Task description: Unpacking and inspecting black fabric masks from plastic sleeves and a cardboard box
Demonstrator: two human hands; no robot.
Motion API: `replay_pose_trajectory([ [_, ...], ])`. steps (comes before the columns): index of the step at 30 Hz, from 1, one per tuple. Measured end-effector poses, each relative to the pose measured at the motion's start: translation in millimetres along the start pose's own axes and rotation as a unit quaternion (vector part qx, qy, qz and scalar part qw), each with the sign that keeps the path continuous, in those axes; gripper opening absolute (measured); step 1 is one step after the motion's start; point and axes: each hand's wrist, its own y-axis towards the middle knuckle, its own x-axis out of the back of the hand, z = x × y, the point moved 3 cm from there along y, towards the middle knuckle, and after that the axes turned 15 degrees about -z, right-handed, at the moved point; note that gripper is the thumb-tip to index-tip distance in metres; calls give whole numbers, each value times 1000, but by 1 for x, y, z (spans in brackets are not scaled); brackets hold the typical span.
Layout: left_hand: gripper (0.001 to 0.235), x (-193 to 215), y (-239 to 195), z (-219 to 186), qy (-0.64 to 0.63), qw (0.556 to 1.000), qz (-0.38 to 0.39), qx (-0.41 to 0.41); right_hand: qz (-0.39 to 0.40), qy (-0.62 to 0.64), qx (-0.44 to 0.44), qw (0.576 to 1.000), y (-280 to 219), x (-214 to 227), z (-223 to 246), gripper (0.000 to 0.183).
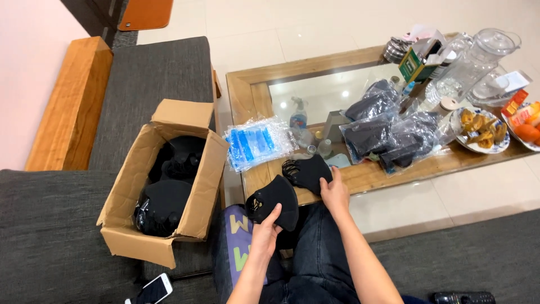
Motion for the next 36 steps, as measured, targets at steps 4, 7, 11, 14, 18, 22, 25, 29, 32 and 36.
replay_pose_trajectory([
  [4,63,5,5,8,16,1000,-11,-4,-33,127,41,991,-36,19,33,44],
  [7,57,4,10,20,13,1000,-1,-19,-4,330,70,941,-53,27,54,27],
  [11,61,5,2,19,78,996,-15,-41,38,243,191,950,-70,50,87,35],
  [14,61,9,4,22,100,994,-27,-43,27,214,226,950,-80,56,94,32],
  [18,58,15,18,32,102,992,-31,-69,-45,243,263,933,-88,60,97,11],
  [22,57,12,10,28,85,993,-19,-77,1,253,224,941,-97,56,88,9],
  [25,58,10,6,23,82,993,-39,-73,21,246,184,951,-107,39,69,24],
  [29,55,16,21,25,14,995,-46,-82,47,232,214,948,-130,36,64,25],
  [32,50,18,30,32,-8,998,-17,-68,-3,240,283,929,-137,38,68,20],
  [36,51,21,42,37,-33,998,39,-21,-5,222,241,945,-130,36,67,20],
])
